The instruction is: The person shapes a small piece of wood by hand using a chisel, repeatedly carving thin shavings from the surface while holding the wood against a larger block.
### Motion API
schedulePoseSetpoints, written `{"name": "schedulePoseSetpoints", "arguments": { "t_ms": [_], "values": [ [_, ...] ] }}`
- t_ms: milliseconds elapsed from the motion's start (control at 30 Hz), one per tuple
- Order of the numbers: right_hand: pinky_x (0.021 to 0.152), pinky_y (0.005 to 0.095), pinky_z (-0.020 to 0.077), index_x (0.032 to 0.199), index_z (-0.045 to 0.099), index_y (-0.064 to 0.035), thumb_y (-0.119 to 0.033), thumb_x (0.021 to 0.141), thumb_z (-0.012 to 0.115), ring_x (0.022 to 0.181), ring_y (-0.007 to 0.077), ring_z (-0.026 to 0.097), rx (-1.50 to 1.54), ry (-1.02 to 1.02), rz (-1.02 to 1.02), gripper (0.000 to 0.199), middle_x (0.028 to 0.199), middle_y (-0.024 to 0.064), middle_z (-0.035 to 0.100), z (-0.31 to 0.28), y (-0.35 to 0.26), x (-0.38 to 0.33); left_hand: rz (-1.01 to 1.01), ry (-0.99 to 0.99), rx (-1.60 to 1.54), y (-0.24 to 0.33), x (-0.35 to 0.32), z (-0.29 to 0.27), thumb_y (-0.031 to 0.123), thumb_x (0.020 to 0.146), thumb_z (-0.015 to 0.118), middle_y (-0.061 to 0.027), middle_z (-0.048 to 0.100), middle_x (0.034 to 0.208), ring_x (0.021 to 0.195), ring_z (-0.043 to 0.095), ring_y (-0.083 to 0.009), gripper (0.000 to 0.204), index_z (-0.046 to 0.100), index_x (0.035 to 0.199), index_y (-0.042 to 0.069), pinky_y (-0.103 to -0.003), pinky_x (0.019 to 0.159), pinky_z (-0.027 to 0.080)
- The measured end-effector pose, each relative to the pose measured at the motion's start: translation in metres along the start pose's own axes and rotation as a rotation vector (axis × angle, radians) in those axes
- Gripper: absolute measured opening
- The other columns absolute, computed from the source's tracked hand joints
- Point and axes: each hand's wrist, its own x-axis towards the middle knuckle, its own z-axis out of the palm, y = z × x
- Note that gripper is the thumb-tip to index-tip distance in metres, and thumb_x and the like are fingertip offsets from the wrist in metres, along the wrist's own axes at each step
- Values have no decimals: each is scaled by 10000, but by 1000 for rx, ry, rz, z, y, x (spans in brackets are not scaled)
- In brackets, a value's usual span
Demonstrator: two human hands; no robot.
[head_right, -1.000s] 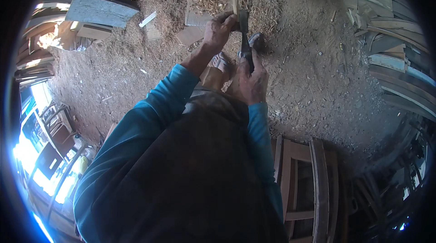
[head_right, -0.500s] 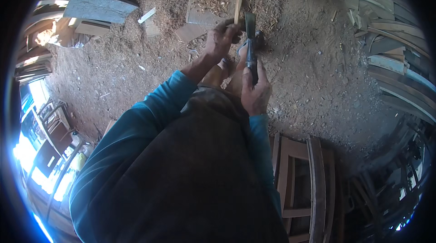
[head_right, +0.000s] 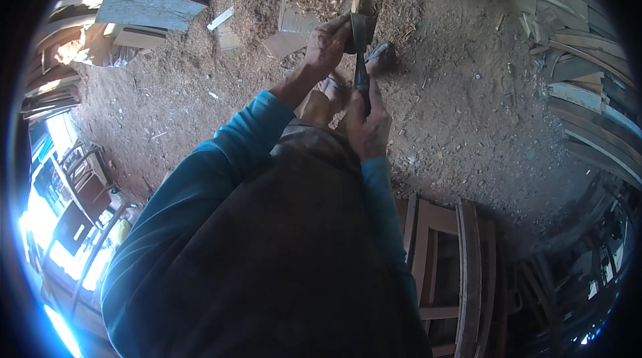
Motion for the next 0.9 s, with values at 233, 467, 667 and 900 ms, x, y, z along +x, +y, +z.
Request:
{"name": "schedulePoseSetpoints", "arguments": {
  "t_ms": [233,467,667,900],
  "values": [
    [1005,476,484,1448,509,36,-249,1050,532,1237,461,587,-58,82,-95,489,1346,324,579,22,20,19,-32,16,-34,23,-2,7,149,1057,551,-40,727,914,777,624,-88,288,674,1265,-8,-279,684,530],
    [1061,500,485,1398,517,109,-262,1056,525,1249,511,583,176,75,-1,505,1330,366,597,16,-4,26,169,78,251,21,-2,8,148,1066,554,-32,681,853,739,608,-98,242,715,1133,-20,-319,686,544],
    [1069,497,480,1386,535,114,-295,1046,529,1255,504,582,-74,123,-184,532,1334,376,587,18,7,27,-100,15,-179,28,-1,4,163,1080,556,-67,719,996,804,661,-111,347,619,1359,-33,-296,750,581],
    [969,471,549,1404,532,100,-326,1041,538,1139,445,673,-101,127,-89,559,1234,345,655,5,-15,75,-28,-7,-109,4,8,3,197,1055,612,-60,726,948,744,667,-105,374,626,1369,-5,-278,682,576]
  ]
}}
